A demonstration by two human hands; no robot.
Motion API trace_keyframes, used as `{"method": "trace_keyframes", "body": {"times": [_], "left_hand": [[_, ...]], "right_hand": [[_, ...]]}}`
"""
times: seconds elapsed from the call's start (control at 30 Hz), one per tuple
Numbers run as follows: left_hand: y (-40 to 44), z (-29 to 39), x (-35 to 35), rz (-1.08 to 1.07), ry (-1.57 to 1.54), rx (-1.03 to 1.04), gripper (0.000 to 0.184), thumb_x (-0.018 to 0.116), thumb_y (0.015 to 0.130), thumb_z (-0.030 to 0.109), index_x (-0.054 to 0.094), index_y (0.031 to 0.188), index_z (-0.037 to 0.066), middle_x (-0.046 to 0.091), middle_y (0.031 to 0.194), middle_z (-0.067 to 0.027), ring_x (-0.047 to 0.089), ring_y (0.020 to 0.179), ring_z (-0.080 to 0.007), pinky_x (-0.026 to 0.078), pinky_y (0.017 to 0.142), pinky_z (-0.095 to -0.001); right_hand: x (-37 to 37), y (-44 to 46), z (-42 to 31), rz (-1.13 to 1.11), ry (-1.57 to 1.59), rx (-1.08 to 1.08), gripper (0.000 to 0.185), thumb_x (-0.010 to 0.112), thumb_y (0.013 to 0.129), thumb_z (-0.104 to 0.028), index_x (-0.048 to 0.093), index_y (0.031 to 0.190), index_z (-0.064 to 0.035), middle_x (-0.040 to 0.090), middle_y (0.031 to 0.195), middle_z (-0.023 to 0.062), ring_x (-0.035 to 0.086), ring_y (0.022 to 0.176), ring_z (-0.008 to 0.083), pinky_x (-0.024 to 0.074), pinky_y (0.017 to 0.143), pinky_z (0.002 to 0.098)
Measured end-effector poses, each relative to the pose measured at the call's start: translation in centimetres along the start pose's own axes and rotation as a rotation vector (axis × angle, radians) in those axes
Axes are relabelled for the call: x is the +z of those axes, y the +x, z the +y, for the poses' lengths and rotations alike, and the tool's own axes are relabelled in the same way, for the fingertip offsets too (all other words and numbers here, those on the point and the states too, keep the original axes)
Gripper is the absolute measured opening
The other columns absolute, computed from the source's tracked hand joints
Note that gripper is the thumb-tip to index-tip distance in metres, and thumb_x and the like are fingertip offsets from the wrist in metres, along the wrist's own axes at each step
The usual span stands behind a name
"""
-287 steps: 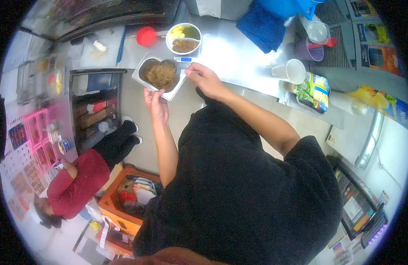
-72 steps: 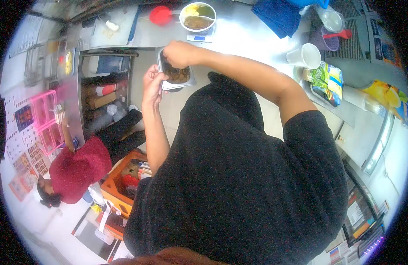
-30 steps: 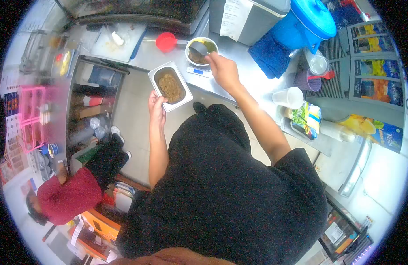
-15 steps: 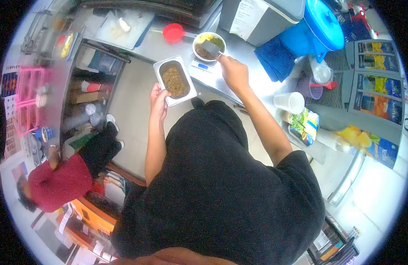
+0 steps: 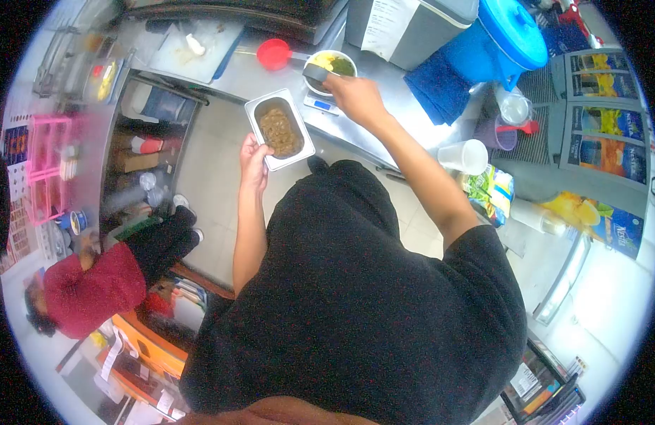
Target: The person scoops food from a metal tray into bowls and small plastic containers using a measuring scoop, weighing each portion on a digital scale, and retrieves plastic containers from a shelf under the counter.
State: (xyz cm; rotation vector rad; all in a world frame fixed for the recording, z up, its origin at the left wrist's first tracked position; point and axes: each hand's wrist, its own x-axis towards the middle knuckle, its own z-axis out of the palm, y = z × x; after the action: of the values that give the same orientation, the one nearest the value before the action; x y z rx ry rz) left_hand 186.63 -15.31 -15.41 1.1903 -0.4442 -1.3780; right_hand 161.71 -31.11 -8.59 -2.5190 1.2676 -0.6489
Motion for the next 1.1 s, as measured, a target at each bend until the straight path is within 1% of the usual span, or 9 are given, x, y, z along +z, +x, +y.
{"method": "trace_keyframes", "body": {"times": [0.2, 0.37, 0.47, 0.6, 0.73, 0.8, 0.83, 0.97, 1.1], "left_hand": [[-0.1, -0.6, -0.4, -0.054, -0.097, 0.019, 0.023, 0.058, 0.079, -0.010, 0.057, 0.095, 0.007, 0.068, 0.086, -0.0023, 0.051, 0.053, -0.0024, 0.032, 0.038, -0.0186], [-0.2, -0.4, 0.3, -0.005, -0.108, -0.021, 0.025, 0.056, 0.077, -0.012, 0.057, 0.095, 0.005, 0.068, 0.093, -0.0049, 0.060, 0.073, -0.0076, 0.049, 0.061, -0.0226], [-0.1, -1.5, 0.0, 0.018, -0.142, -0.020, 0.026, 0.055, 0.076, -0.012, 0.056, 0.094, 0.006, 0.065, 0.094, -0.0047, 0.060, 0.081, -0.0098, 0.052, 0.072, -0.0260], [-0.6, -2.2, -0.9, 0.044, -0.218, -0.022, 0.028, 0.056, 0.075, -0.010, 0.053, 0.096, 0.008, 0.062, 0.090, -0.0031, 0.058, 0.072, -0.0083, 0.050, 0.065, -0.0222], [-1.3, -2.6, -2.6, 0.095, -0.247, -0.014, 0.033, 0.056, 0.072, -0.010, 0.053, 0.099, 0.008, 0.063, 0.092, -0.0028, 0.055, 0.063, -0.0058, 0.041, 0.047, -0.0174], [-1.9, -2.2, -2.4, 0.186, -0.264, 0.004, 0.033, 0.056, 0.071, -0.010, 0.053, 0.099, 0.008, 0.063, 0.093, -0.0033, 0.056, 0.064, -0.0066, 0.043, 0.048, -0.0178], [-2.0, -2.6, -4.3, 0.128, -0.244, -0.032, 0.034, 0.056, 0.071, -0.009, 0.053, 0.099, 0.009, 0.063, 0.094, -0.0038, 0.060, 0.073, -0.0110, 0.053, 0.063, -0.0235], [-2.6, -1.2, -4.2, 0.208, -0.288, 0.027, 0.030, 0.056, 0.071, -0.008, 0.051, 0.095, 0.010, 0.062, 0.091, -0.0029, 0.057, 0.064, -0.0092, 0.048, 0.050, -0.0207], [-2.6, -0.4, -6.0, 0.163, -0.258, 0.022, 0.028, 0.056, 0.073, -0.007, 0.050, 0.094, 0.010, 0.062, 0.091, -0.0032, 0.056, 0.062, -0.0089, 0.048, 0.050, -0.0209]], "right_hand": [[-2.1, 0.8, -0.8, 0.098, 0.135, 0.185, 0.023, 0.062, 0.100, -0.026, 0.064, 0.089, -0.0062, 0.067, 0.070, 0.0181, 0.066, 0.062, 0.0383, 0.0486, 0.056, 0.0475], [-2.0, -1.0, -6.2, 0.001, 0.355, 0.413, 0.023, 0.066, 0.098, -0.028, 0.070, 0.093, -0.0061, 0.069, 0.069, 0.0181, 0.071, 0.063, 0.0302, 0.0506, 0.056, 0.0420], [1.0, -2.8, -10.0, -0.103, 0.256, 0.293, 0.029, 0.059, 0.099, -0.031, 0.068, 0.092, -0.0049, 0.069, 0.072, 0.0211, 0.068, 0.066, 0.0419, 0.0533, 0.063, 0.0532], [1.7, -4.0, -12.5, -0.197, 0.110, 0.184, 0.033, 0.055, 0.101, -0.035, 0.067, 0.111, -0.0064, 0.067, 0.071, 0.0211, 0.069, 0.068, 0.0412, 0.0528, 0.062, 0.0515], [1.6, -4.3, -7.1, 0.041, 0.340, 0.537, 0.037, 0.057, 0.101, -0.034, 0.064, 0.124, -0.0062, 0.072, 0.094, 0.0229, 0.070, 0.081, 0.0440, 0.0555, 0.072, 0.0501], [0.3, -3.6, -2.6, 0.130, 0.510, 0.787, 0.047, 0.061, 0.100, -0.035, 0.057, 0.135, -0.0041, 0.073, 0.095, 0.0205, 0.073, 0.075, 0.0312, 0.0553, 0.067, 0.0443], [2.6, -4.0, 1.2, 0.264, 0.515, 0.764, 0.049, 0.067, 0.095, -0.026, 0.056, 0.139, -0.0080, 0.069, 0.079, 0.0115, 0.065, 0.065, 0.0190, 0.0494, 0.057, 0.0343], [3.9, -2.6, 7.8, 0.009, 0.828, 0.934, 0.067, 0.062, 0.094, -0.026, 0.040, 0.153, -0.0030, 0.070, 0.086, 0.0100, 0.062, 0.063, 0.0137, 0.0470, 0.050, 0.0267], [3.4, -1.2, 8.0, -0.110, 0.914, 0.899, 0.059, 0.059, 0.095, -0.023, 0.046, 0.149, -0.0003, 0.070, 0.087, 0.0130, 0.064, 0.062, 0.0142, 0.0480, 0.050, 0.0272]]}}
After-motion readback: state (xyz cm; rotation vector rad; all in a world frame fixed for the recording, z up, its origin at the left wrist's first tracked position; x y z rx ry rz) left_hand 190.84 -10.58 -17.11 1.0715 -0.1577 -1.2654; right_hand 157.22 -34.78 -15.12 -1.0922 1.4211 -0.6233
